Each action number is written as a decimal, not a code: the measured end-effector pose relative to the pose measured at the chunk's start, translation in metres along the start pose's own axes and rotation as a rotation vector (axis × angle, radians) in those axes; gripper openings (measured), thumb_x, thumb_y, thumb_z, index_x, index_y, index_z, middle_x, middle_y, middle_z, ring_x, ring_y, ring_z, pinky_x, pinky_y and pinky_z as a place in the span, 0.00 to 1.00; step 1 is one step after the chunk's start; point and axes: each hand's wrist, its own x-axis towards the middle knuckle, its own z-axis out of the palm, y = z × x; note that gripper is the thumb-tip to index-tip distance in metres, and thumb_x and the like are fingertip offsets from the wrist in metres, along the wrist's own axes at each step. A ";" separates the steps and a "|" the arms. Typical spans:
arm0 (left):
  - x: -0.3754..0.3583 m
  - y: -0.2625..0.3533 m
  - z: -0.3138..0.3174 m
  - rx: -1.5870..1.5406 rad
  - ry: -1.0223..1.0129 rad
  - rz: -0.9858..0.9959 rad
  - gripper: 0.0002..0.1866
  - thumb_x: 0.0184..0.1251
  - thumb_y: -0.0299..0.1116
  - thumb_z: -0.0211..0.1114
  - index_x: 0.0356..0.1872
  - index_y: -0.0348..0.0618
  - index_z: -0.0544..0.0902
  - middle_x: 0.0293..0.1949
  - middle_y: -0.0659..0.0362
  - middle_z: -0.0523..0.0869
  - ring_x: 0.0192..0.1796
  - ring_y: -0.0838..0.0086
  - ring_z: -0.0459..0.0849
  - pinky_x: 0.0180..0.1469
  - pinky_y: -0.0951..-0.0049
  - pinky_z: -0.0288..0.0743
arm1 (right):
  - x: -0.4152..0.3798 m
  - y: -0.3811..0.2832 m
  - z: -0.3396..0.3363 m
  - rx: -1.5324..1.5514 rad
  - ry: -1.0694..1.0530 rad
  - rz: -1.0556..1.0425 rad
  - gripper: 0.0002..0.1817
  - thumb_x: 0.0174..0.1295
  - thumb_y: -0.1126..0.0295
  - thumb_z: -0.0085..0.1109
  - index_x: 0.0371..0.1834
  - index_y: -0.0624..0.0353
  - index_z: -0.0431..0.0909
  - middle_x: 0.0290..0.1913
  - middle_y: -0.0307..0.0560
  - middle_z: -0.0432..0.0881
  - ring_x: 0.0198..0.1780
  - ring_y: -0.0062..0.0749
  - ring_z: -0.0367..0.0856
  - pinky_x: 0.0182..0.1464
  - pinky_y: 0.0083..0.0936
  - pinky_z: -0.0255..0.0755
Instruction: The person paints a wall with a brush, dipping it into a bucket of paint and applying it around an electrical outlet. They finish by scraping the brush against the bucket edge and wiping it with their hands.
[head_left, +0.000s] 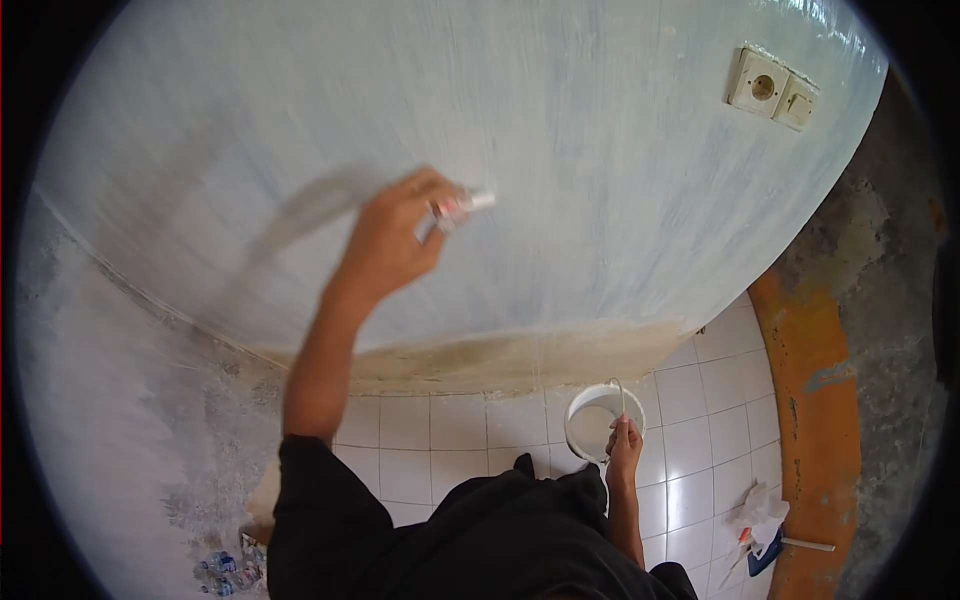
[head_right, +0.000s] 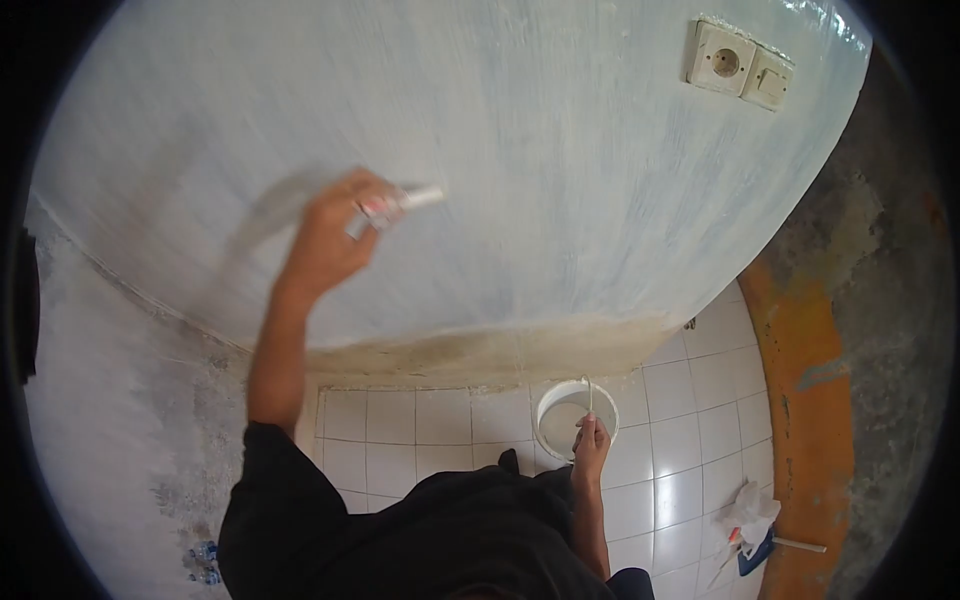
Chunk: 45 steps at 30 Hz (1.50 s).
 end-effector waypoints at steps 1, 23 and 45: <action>0.013 0.006 -0.025 0.048 0.076 0.103 0.15 0.55 0.16 0.66 0.44 0.41 0.84 0.39 0.55 0.85 0.44 0.68 0.85 0.49 0.69 0.77 | -0.001 0.002 0.002 0.003 0.010 -0.010 0.19 0.76 0.55 0.48 0.28 0.55 0.74 0.16 0.26 0.59 0.16 0.09 0.52 0.18 0.15 0.44; -0.031 -0.064 0.042 0.565 0.595 0.507 0.18 0.56 0.31 0.73 0.50 0.59 0.87 0.53 0.62 0.79 0.60 0.66 0.76 0.60 0.65 0.81 | -0.008 -0.002 0.019 -0.003 0.065 -0.081 0.18 0.75 0.55 0.50 0.28 0.54 0.73 0.17 0.25 0.57 0.16 0.09 0.50 0.19 0.15 0.42; -0.035 -0.035 -0.037 0.243 0.163 0.120 0.15 0.57 0.24 0.65 0.43 0.57 0.87 0.41 0.70 0.84 0.46 0.75 0.80 0.56 0.58 0.55 | -0.014 -0.013 0.043 -0.119 -0.054 -0.019 0.18 0.75 0.55 0.49 0.29 0.53 0.72 0.19 0.25 0.56 0.18 0.10 0.48 0.19 0.16 0.43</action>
